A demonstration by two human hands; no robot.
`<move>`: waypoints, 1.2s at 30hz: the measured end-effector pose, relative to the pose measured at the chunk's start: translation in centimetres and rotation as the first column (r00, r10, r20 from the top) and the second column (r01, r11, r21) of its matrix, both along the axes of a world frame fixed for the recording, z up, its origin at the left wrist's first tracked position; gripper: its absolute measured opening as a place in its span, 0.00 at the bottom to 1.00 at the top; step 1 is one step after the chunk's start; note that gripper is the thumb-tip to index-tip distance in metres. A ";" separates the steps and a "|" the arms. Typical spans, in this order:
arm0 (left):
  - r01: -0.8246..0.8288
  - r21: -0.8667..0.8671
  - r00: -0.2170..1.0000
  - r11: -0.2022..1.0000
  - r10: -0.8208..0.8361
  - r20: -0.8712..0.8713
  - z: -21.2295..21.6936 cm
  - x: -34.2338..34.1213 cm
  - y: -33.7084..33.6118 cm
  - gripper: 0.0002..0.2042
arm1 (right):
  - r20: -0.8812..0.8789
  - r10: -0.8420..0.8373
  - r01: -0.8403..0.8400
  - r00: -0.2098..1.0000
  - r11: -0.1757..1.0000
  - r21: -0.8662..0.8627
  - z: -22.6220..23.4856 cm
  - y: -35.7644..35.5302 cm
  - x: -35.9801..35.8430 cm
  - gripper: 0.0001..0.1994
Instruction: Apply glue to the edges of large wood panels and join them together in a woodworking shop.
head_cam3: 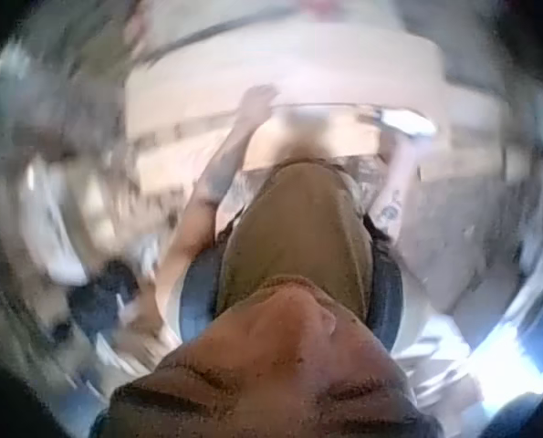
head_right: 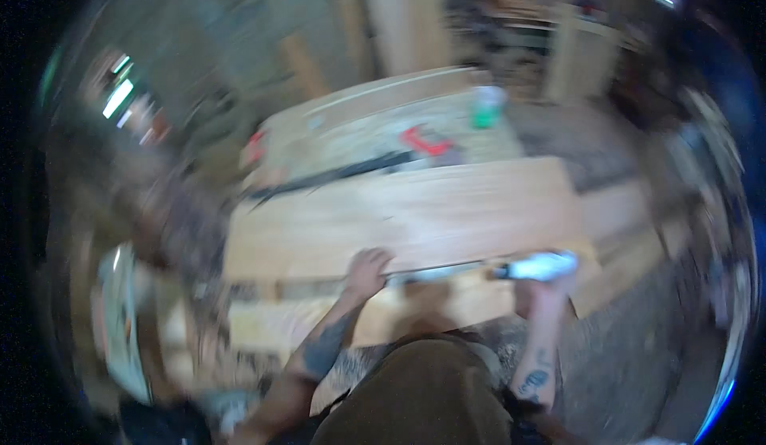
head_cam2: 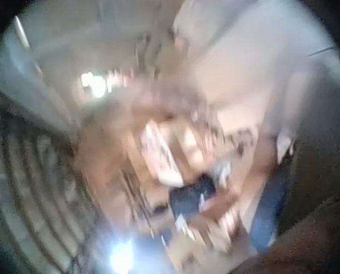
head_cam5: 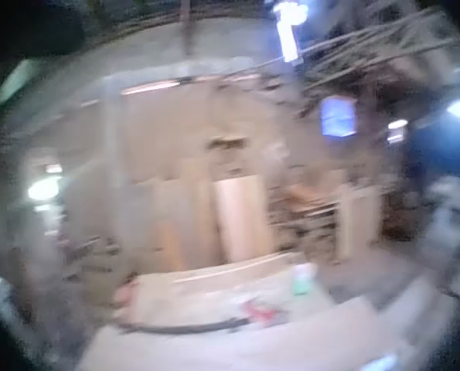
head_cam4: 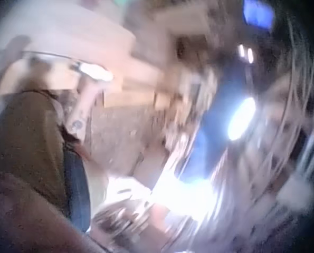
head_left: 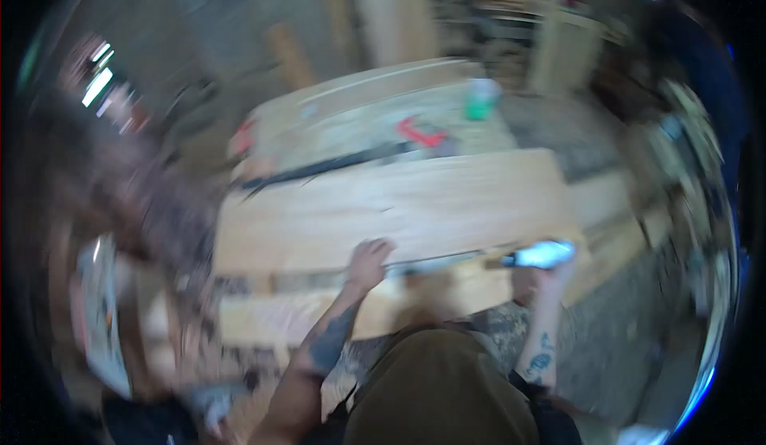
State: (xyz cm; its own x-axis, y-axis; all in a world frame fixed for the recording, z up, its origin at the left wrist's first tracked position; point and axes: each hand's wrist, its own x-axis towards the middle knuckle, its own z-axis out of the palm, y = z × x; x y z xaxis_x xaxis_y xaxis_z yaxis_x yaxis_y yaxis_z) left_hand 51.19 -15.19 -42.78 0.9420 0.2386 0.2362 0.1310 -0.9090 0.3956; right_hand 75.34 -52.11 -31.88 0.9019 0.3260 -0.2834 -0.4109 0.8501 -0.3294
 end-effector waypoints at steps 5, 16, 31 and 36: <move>0.072 -0.882 0.952 0.467 0.230 0.199 2.0 -0.5 -6.5 0.36 | -0.163 0.004 -0.015 0.987 0.998 -0.066 0.9 6.7 -4.0 0.21; 0.043 -0.991 0.931 -0.126 -0.354 0.086 5.0 9.0 -24.6 0.27 | -0.467 -0.003 0.082 0.884 0.985 0.149 2.1 -0.9 -15.5 0.32; 0.507 -0.851 0.535 0.137 -0.824 0.186 8.1 9.7 -56.7 0.29 | -0.509 -0.215 0.226 0.834 0.973 -0.041 -3.4 -31.9 -20.5 0.31; 0.406 -0.914 0.543 -0.024 -0.798 0.263 7.8 11.2 -71.3 0.20 | -0.401 -0.220 0.177 0.889 0.974 -0.142 -7.3 -46.2 -24.6 0.33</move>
State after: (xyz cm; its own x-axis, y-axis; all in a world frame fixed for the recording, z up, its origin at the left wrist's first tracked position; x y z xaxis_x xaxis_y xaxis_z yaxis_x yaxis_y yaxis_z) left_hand 62.35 -86.49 -35.02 0.7820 -0.6147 0.1028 -0.0072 0.1561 0.9877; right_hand 50.75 -98.31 -39.18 0.7401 0.1033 -0.6645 -0.3535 0.9004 -0.2537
